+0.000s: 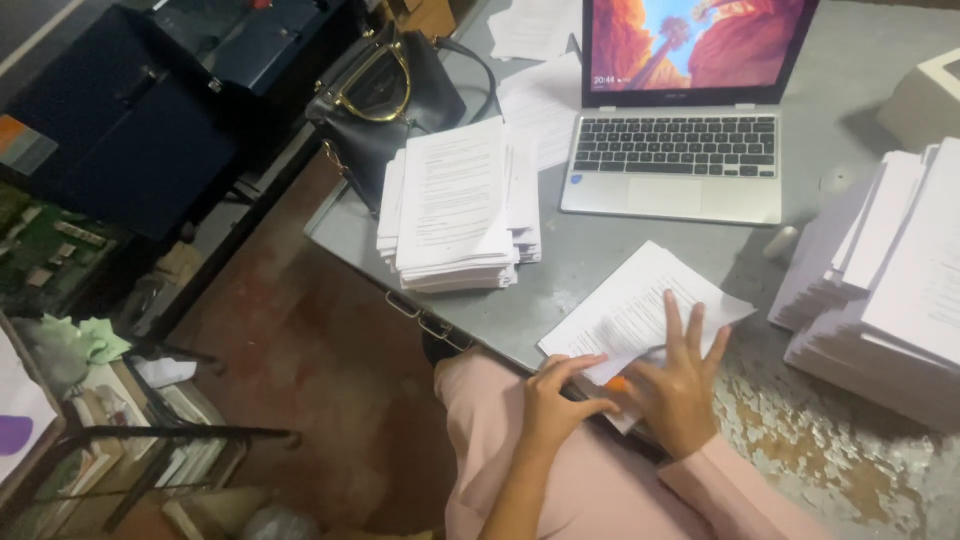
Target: Sorting and inspecting printed documents on a desk
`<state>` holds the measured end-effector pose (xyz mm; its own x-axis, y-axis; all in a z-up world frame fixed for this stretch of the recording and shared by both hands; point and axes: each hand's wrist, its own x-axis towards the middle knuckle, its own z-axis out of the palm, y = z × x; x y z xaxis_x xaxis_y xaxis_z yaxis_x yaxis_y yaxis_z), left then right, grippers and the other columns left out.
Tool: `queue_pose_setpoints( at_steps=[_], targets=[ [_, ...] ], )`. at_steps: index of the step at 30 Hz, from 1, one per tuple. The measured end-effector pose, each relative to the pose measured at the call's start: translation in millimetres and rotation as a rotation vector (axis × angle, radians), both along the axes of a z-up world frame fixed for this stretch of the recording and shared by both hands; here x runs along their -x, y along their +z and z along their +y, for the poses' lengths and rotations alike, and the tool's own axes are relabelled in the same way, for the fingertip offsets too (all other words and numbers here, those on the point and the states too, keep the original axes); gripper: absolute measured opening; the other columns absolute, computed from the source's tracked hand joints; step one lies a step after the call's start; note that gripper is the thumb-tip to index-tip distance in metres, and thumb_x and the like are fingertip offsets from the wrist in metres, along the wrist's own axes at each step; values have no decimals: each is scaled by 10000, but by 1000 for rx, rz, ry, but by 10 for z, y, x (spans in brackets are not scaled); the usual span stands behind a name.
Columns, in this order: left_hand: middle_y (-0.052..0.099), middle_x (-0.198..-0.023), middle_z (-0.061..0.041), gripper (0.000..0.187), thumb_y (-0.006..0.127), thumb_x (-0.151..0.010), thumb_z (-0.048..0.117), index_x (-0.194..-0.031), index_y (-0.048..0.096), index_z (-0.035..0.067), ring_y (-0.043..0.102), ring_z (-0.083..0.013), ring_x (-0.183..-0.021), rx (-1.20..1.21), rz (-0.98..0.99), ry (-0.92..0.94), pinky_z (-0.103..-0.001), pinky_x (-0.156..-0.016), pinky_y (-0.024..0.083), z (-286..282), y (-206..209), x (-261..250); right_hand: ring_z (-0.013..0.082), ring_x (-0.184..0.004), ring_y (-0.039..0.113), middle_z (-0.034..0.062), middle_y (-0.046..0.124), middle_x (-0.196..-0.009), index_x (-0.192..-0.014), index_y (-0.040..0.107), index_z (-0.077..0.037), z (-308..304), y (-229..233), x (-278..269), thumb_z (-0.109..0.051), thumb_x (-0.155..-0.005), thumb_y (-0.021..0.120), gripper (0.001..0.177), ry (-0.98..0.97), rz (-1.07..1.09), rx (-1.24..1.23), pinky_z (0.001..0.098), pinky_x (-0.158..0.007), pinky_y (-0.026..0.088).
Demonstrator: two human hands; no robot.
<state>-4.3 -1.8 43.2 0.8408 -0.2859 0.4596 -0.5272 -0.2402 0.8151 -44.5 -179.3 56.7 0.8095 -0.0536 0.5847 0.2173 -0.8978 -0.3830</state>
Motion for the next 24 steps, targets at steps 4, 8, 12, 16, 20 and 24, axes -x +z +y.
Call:
queue_pose_setpoints(
  at_steps=[4,8,12,16,20,24],
  targets=[
    [739,-905,-52,279,670,-722,-82,-941,759,68,745,-189,-805,11,114,97,-291,-776,571,-26,-274,-44,452,-1594,-19,215,160,-1693,-897,724,-333,-180,56,193,-345,-758,771,147,145,-126,-18,660,-1257,-98],
    [794,-992,6,337,813,-721,-106,-953,805,139,803,-123,-864,66,137,82,-217,-787,602,-61,2,8,438,-1568,-27,186,106,-1695,-799,748,-178,-165,-100,134,-322,-640,875,250,126,179,126,719,-1244,-37],
    [782,-971,19,539,989,-572,300,-1068,805,197,717,-111,-882,-15,94,90,-239,-830,570,-58,-47,27,484,-1567,67,197,201,-1674,-608,698,-182,-70,-74,1,-268,-704,835,188,83,28,30,768,-1218,26],
    [629,-803,-48,214,789,-753,-9,-800,608,95,620,-207,-719,37,77,173,-317,-677,506,-90,-344,-30,498,-1591,42,257,212,-1679,-907,724,-318,-217,52,195,-389,-748,803,192,126,-110,-14,677,-1260,-25],
    [803,-853,-26,97,739,-930,121,-965,799,54,754,-149,-809,105,50,68,-275,-804,554,-96,-63,-7,536,-1566,141,197,135,-1701,-817,783,-198,-210,-263,127,-585,-601,784,443,80,189,127,797,-1213,129],
    [718,-1074,-79,623,773,-714,548,-1144,757,99,787,-265,-991,122,165,-45,-323,-965,625,-12,-86,13,556,-1550,154,269,194,-1674,-736,619,-130,-32,-134,-26,-382,-776,718,275,73,34,66,806,-1197,30]
  ],
)
